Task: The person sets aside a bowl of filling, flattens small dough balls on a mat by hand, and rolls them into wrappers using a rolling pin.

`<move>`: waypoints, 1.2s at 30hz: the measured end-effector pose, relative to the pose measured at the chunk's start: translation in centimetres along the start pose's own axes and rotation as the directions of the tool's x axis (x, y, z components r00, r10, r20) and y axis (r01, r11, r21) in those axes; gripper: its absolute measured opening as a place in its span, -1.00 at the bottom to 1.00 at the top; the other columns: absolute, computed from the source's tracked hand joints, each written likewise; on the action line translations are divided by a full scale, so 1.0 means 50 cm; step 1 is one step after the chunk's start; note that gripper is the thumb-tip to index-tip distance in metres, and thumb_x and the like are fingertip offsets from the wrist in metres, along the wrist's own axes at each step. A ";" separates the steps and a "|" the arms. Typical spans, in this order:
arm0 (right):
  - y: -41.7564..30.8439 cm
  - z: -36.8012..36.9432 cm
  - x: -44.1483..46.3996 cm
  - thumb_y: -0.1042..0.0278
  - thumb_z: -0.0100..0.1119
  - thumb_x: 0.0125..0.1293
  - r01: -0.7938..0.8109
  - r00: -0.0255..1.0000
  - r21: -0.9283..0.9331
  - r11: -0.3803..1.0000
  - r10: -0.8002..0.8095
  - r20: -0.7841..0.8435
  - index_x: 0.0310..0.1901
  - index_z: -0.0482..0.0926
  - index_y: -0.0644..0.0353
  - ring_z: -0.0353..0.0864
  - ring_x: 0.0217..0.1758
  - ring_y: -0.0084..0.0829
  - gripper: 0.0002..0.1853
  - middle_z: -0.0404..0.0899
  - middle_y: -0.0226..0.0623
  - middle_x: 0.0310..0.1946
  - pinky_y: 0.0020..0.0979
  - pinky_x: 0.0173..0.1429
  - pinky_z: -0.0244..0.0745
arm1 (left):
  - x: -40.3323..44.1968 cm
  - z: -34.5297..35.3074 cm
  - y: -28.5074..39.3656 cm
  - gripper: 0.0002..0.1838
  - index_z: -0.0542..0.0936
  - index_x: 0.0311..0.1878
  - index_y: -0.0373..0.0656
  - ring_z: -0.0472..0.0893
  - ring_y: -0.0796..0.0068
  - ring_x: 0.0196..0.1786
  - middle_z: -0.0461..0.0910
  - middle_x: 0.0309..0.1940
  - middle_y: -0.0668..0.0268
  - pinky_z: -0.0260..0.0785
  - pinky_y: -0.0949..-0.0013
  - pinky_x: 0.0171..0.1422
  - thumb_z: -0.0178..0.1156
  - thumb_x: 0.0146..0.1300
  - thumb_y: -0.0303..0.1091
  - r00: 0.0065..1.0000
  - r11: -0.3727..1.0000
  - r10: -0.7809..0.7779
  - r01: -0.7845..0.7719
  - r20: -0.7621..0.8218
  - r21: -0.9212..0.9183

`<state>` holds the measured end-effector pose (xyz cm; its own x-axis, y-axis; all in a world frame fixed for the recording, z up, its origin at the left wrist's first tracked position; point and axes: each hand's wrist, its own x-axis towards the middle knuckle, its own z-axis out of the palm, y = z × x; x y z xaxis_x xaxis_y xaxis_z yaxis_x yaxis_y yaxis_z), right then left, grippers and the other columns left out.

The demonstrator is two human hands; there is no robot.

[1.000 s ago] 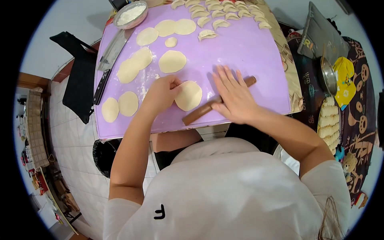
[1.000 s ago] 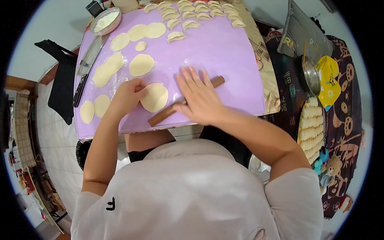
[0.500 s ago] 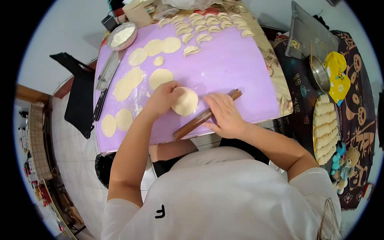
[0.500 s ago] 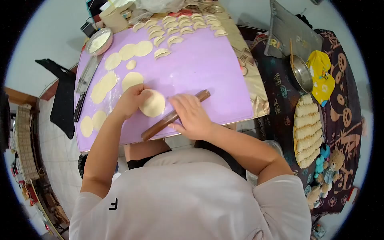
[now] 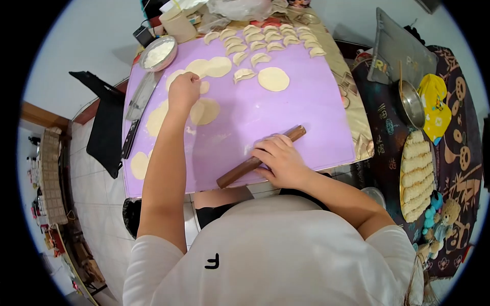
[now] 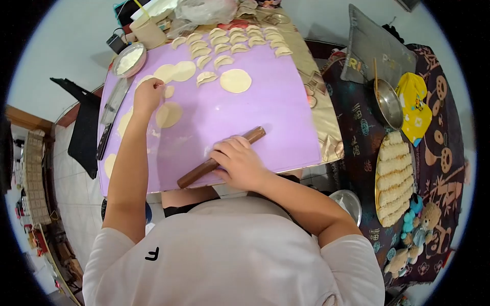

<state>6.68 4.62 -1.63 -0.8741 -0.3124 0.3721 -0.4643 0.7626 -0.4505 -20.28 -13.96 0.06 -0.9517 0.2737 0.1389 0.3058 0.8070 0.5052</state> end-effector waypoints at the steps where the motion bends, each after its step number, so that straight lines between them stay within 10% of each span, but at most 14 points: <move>1: 0.001 0.002 -0.002 0.33 0.43 0.00 0.003 1.000 0.011 1.000 -0.003 0.000 0.00 0.52 0.14 0.42 0.15 -0.18 -0.52 0.46 -0.28 -0.01 -0.08 0.32 0.23 | 0.004 0.004 -0.014 -0.79 0.68 -0.21 -0.21 0.66 0.18 -0.18 0.68 -0.31 0.09 0.47 0.21 -0.09 0.24 0.17 -0.30 0.998 0.999 -0.016 0.014 0.068 0.033; 9: 0.003 0.009 -0.008 0.36 0.42 0.00 0.026 0.998 0.007 1.000 -0.026 -0.051 -0.01 0.52 0.15 0.43 0.14 -0.19 -0.53 0.48 -0.28 -0.02 -0.08 0.32 0.24 | -0.030 0.011 0.016 -0.75 0.57 -0.18 -0.22 0.58 0.23 -0.35 0.61 -0.40 0.19 0.44 0.28 -0.17 0.32 0.11 -0.34 0.964 0.981 0.076 -0.026 0.256 -0.192; 12: 0.001 0.009 -0.009 0.35 0.40 0.03 0.022 0.998 -0.005 1.000 -0.022 -0.057 0.00 0.52 0.14 0.43 0.14 -0.19 -0.55 0.48 -0.28 -0.01 -0.07 0.32 0.23 | -0.085 -0.056 -0.041 -0.86 0.57 -0.19 -0.20 0.43 0.63 -0.52 0.45 -0.52 0.43 0.33 0.49 -0.41 0.28 0.18 -0.45 0.952 0.806 0.130 0.061 0.277 -0.589; 18: 0.001 0.006 -0.007 0.33 0.37 0.05 0.025 0.999 -0.015 1.000 -0.025 -0.033 0.03 0.53 0.14 0.45 0.11 -0.19 -0.54 0.50 -0.28 -0.01 -0.08 0.28 0.25 | -0.202 -0.088 -0.168 -0.82 0.65 -0.17 -0.21 0.60 0.33 -0.36 0.62 -0.43 0.20 0.45 0.31 -0.22 0.27 0.13 -0.45 0.979 0.984 -0.063 0.093 0.192 -0.155; 23: -0.002 0.004 -0.011 0.32 0.37 0.06 0.038 0.999 -0.034 0.999 -0.040 -0.035 0.03 0.54 0.16 0.45 0.09 -0.18 -0.55 0.50 -0.26 -0.02 -0.11 0.26 0.27 | -0.279 -0.087 -0.037 -0.73 0.67 -0.03 -0.18 0.65 0.21 -0.11 0.68 -0.17 0.10 0.48 0.27 0.02 0.23 0.18 -0.44 0.888 0.980 0.071 0.024 0.455 -0.200; 26: -0.003 0.003 -0.014 0.32 0.36 0.06 0.036 0.998 -0.044 0.998 -0.038 -0.058 0.03 0.54 0.16 0.45 0.07 -0.17 -0.55 0.50 -0.25 -0.02 -0.12 0.26 0.27 | -0.284 -0.052 -0.038 -0.59 0.59 0.18 -0.05 0.46 0.03 0.28 0.49 0.23 0.00 0.32 0.06 0.34 0.24 0.27 -0.24 0.906 0.905 0.423 -0.420 0.025 -0.071; 32: 0.002 0.005 -0.010 0.35 0.37 0.05 0.023 0.998 -0.009 1.000 -0.024 -0.063 0.01 0.53 0.17 0.44 0.08 -0.17 -0.56 0.48 -0.25 -0.03 -0.09 0.29 0.27 | -0.270 0.063 0.049 -0.31 0.17 0.52 0.13 -0.15 -0.20 0.58 -0.04 0.53 -0.10 -0.25 -0.32 0.54 0.04 0.39 0.08 0.920 0.846 0.375 -0.389 0.111 0.364; 36: -0.004 0.000 -0.008 0.37 0.38 0.05 -0.011 1.000 0.000 1.000 0.011 -0.029 0.00 0.52 0.16 0.44 0.12 -0.19 -0.56 0.47 -0.26 -0.02 -0.05 0.34 0.24 | -0.284 0.080 0.046 -0.30 0.16 0.53 0.16 -0.12 -0.24 0.57 -0.04 0.52 -0.17 -0.27 -0.28 0.55 -0.01 0.39 0.14 0.941 0.865 0.322 -0.337 0.103 0.371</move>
<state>7.14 4.58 -1.70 -0.8745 -0.2876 0.3906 -0.4549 0.7660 -0.4543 -5.96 -13.89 -4.16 -0.7943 0.5715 0.2059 0.5950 0.8003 0.0741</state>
